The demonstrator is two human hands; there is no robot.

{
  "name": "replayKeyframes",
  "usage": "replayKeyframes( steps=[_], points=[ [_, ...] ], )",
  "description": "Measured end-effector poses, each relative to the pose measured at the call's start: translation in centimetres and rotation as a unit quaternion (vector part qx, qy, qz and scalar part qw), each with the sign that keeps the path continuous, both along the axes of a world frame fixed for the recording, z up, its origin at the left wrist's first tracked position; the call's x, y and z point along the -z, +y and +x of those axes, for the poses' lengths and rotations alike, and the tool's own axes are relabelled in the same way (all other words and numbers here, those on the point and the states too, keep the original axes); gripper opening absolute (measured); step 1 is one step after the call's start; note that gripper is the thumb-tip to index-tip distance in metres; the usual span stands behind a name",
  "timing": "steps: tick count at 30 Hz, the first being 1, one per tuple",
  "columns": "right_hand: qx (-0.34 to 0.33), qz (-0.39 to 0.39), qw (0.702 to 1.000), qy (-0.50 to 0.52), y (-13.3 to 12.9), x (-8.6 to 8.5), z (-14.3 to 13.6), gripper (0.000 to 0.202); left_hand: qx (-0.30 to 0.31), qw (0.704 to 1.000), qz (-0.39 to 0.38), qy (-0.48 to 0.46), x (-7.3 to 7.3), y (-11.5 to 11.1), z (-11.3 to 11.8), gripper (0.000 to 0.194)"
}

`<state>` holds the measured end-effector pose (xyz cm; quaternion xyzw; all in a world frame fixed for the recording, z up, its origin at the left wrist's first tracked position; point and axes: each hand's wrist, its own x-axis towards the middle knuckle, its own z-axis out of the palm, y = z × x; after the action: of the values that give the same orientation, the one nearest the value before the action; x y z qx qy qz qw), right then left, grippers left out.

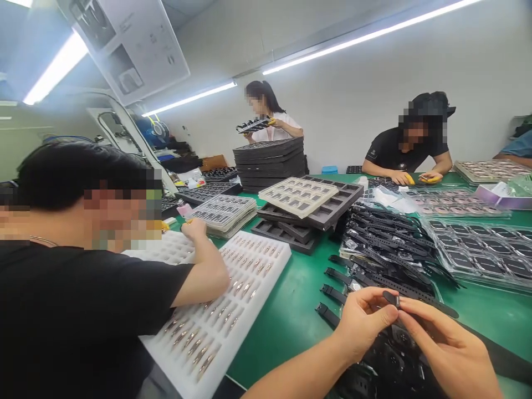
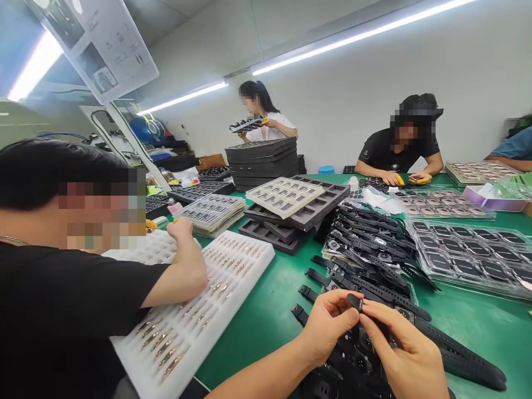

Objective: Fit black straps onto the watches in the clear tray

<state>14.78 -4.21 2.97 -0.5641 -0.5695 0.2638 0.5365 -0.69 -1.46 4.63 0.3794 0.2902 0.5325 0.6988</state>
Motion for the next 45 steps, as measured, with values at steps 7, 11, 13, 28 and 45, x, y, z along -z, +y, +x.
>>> replayKeyframes(
  steps=[7,11,13,28,45],
  points=[
    [-0.027,-0.026,0.999,-0.004,0.1,-0.2,0.1,0.042,-0.030,0.999,-0.001,-0.022,0.1,0.0,0.0,0.046],
    [-0.026,-0.039,0.999,0.008,0.1,0.1,0.4,0.044,-0.024,1.000,0.012,0.004,-0.5,-0.1,-0.3,0.049],
    [-0.045,-0.021,0.999,0.023,0.2,0.3,0.8,0.049,0.007,0.999,0.018,0.026,-0.7,-0.2,-0.5,0.050],
    [-0.084,-0.072,0.964,0.241,0.5,-4.2,-0.8,0.029,0.193,0.974,0.022,0.119,-1.3,0.8,-1.7,0.049],
    [0.003,-0.053,0.915,0.401,1.6,-5.5,-0.5,0.038,0.279,0.955,-0.021,0.093,-1.6,0.5,-1.4,0.044]
  ],
)
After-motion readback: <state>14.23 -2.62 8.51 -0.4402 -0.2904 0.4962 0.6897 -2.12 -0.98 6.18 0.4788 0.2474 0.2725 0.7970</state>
